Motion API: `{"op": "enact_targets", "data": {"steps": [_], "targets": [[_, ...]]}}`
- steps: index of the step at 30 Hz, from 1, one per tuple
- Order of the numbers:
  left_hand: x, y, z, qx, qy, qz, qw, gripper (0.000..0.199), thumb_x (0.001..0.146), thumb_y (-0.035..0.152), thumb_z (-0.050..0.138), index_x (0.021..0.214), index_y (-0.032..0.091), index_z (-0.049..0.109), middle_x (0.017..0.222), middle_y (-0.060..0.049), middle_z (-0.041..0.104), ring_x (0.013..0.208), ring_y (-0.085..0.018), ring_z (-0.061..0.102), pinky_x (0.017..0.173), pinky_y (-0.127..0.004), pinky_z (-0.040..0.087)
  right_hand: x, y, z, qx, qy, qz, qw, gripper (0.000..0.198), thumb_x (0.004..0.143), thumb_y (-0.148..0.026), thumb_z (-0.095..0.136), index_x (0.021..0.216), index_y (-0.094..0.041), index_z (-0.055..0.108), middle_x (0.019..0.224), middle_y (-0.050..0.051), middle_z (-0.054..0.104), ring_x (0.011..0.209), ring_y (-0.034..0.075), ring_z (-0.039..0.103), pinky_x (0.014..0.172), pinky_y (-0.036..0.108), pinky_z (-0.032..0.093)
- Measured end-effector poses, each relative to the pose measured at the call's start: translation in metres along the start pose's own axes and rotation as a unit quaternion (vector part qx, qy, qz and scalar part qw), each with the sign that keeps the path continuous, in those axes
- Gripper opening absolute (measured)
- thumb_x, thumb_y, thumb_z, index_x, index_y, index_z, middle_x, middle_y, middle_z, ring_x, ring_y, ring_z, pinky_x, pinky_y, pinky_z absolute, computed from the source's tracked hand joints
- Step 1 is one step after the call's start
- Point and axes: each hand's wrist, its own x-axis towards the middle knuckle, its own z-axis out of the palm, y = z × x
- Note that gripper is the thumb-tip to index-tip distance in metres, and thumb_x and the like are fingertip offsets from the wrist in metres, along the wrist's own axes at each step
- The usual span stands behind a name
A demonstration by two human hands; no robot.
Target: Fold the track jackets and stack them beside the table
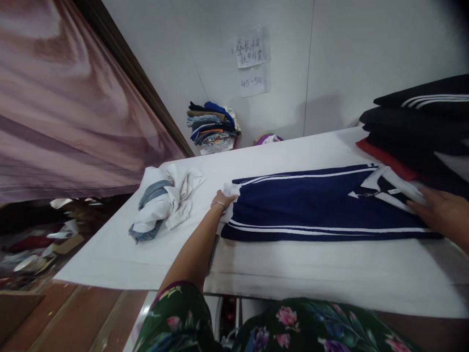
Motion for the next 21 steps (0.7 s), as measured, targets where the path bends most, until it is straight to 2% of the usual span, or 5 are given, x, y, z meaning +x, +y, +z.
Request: {"op": "enact_targets", "data": {"steps": [5, 10, 13, 16, 21], "targets": [[-0.030, 0.030, 0.008, 0.112, 0.131, 0.193, 0.966, 0.071, 0.085, 0.054, 0.049, 0.143, 0.016, 0.032, 0.150, -0.014, 0.033, 0.139, -0.026, 0.029, 0.110, -0.040, 0.029, 0.013, -0.120, -0.037, 0.149, -0.001, -0.175, 0.973, 0.061, 0.090, -0.055, 0.032, 0.123, -0.009, 0.057, 0.129, 0.021, 0.054, 0.123, 0.030, 0.049, 0.102, 0.041, 0.039], [-0.045, 0.044, 0.037, 0.182, -0.011, 0.281, 0.942, 0.073, 0.086, 0.068, 0.031, 0.144, 0.023, 0.033, 0.155, -0.007, 0.025, 0.142, -0.028, 0.018, 0.114, -0.053, 0.012, 0.007, -0.224, -0.031, 0.193, -0.120, -0.256, 0.940, 0.062, 0.089, -0.061, 0.031, 0.136, -0.023, 0.048, 0.148, 0.009, 0.038, 0.140, 0.029, 0.025, 0.110, 0.052, 0.026], [-0.045, 0.038, 0.047, 0.177, -0.026, 0.277, 0.944, 0.073, 0.086, 0.069, 0.027, 0.143, 0.024, 0.037, 0.154, -0.007, 0.027, 0.142, -0.029, 0.018, 0.114, -0.054, 0.007, -0.006, -0.246, -0.016, 0.165, -0.183, -0.265, 0.932, 0.065, 0.088, -0.065, 0.029, 0.138, -0.028, 0.046, 0.152, 0.005, 0.031, 0.141, 0.030, 0.024, 0.112, 0.055, 0.017], [-0.043, 0.034, 0.047, 0.147, -0.017, 0.290, 0.946, 0.071, 0.086, 0.069, 0.030, 0.141, 0.026, 0.041, 0.154, -0.006, 0.029, 0.142, -0.030, 0.019, 0.114, -0.052, 0.007, -0.015, -0.245, -0.002, 0.154, -0.168, -0.263, 0.937, 0.067, 0.088, -0.066, 0.026, 0.138, -0.028, 0.048, 0.153, 0.005, 0.029, 0.140, 0.030, 0.024, 0.113, 0.054, 0.015], [-0.028, 0.038, 0.030, 0.094, -0.015, 0.211, 0.973, 0.051, 0.094, 0.054, 0.026, 0.123, 0.029, 0.059, 0.137, -0.003, 0.052, 0.127, -0.024, 0.044, 0.106, -0.040, 0.030, -0.016, -0.237, 0.018, 0.180, -0.122, -0.281, 0.935, 0.064, 0.086, -0.065, 0.031, 0.133, -0.028, 0.053, 0.150, 0.006, 0.035, 0.138, 0.032, 0.030, 0.110, 0.057, 0.021]]}}
